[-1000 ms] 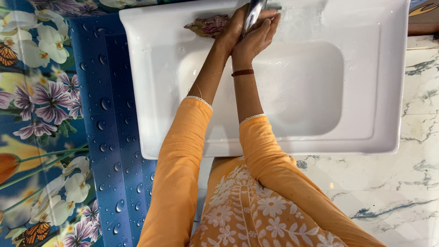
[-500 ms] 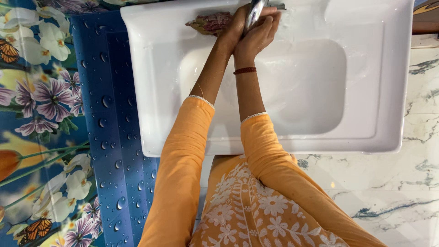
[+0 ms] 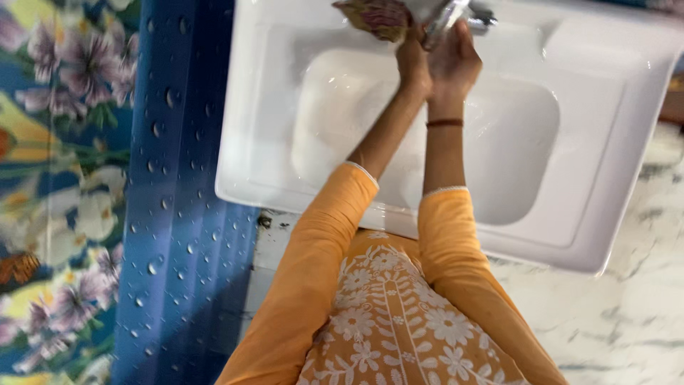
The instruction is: The person washes their hands and a small cloth in a sink under running water from a faucet.
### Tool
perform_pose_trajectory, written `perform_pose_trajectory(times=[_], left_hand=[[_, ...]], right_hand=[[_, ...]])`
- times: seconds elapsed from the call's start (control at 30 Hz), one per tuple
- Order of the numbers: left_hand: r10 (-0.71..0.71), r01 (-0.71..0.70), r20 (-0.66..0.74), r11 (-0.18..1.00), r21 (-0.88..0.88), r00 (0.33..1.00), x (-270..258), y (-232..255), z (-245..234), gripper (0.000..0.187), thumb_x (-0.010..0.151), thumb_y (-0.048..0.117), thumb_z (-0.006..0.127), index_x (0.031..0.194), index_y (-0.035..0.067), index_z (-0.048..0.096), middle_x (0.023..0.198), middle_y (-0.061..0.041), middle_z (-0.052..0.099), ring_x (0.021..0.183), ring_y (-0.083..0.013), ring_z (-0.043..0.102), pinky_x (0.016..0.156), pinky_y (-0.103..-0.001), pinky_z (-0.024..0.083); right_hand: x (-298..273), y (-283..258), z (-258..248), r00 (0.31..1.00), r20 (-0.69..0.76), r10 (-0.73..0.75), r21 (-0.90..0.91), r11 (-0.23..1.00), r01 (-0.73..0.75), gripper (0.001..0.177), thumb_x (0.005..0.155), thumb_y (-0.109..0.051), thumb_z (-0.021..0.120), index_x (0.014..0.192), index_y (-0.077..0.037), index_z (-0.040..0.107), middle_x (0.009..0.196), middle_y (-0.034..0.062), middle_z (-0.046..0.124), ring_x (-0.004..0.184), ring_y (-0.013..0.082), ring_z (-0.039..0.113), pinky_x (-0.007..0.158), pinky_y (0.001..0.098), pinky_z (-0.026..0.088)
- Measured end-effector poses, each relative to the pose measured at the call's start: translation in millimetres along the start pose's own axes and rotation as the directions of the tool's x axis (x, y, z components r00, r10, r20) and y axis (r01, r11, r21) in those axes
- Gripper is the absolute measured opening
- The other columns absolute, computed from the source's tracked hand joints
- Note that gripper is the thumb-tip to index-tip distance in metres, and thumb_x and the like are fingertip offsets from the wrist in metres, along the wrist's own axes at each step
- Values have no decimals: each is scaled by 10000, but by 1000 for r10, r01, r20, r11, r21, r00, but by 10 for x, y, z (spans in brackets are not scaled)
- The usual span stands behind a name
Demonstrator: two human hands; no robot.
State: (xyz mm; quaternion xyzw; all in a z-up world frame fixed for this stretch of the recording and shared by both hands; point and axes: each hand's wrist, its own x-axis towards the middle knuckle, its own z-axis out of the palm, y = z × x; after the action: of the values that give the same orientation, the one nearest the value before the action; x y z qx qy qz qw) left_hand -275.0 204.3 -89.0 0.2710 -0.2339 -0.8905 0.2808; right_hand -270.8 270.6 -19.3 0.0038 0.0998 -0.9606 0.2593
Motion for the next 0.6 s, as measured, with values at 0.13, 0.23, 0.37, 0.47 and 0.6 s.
perform_pose_trajectory(times=[0.13, 0.23, 0.37, 0.47, 0.6], left_hand=[[17, 3, -210, 996, 94, 978, -522, 169, 45, 372, 1088, 299, 440, 1153, 26, 684, 1221, -92, 688, 1142, -152, 620, 1070, -365, 443], [41, -32, -156, 998, 57, 987, -842, 466, 97, 492, 1061, 297, 331, 1151, -15, 700, 1207, -155, 708, 1096, -200, 669, 1055, -354, 491], [43, -21, -197, 994, 111, 979, -870, 692, 112, 506, 1064, 294, 321, 1126, -44, 692, 1140, -206, 715, 1002, -258, 678, 957, -412, 529], [-12, 72, -280, 976, 204, 960, -768, 585, 76, 475, 1082, 291, 361, 1091, -68, 672, 1048, -251, 718, 885, -321, 669, 819, -505, 566], [212, -177, -286, 973, 146, 934, -741, 432, -122, 482, 1133, 299, 403, 1087, -79, 697, 1041, -180, 696, 956, -254, 610, 884, -416, 517]], right_hand=[[-174, -17, -157, 981, -140, 133, -26, 990, -138, 214, 1028, -95, 506, 1167, 31, 608, 1151, 177, 679, 1096, 325, 634, 1055, 454, 505], [-311, 60, -148, 971, -107, 215, -97, 969, -226, 273, 1019, -141, 454, 1154, 43, 604, 1149, 179, 671, 1107, 312, 634, 1050, 430, 524], [-259, 129, -86, 968, -79, 238, -162, 955, -248, 321, 1038, -163, 415, 1170, 64, 600, 1150, 183, 657, 1110, 300, 636, 1038, 415, 541], [-238, 134, -112, 965, 18, 261, -206, 946, -251, 352, 1057, -196, 405, 1208, 57, 598, 1161, 172, 648, 1105, 279, 635, 1018, 392, 543], [-331, 255, -186, 966, 53, 253, -253, 939, -232, 348, 979, -202, 428, 1186, 25, 591, 1128, 163, 651, 1082, 277, 642, 989, 392, 550]])
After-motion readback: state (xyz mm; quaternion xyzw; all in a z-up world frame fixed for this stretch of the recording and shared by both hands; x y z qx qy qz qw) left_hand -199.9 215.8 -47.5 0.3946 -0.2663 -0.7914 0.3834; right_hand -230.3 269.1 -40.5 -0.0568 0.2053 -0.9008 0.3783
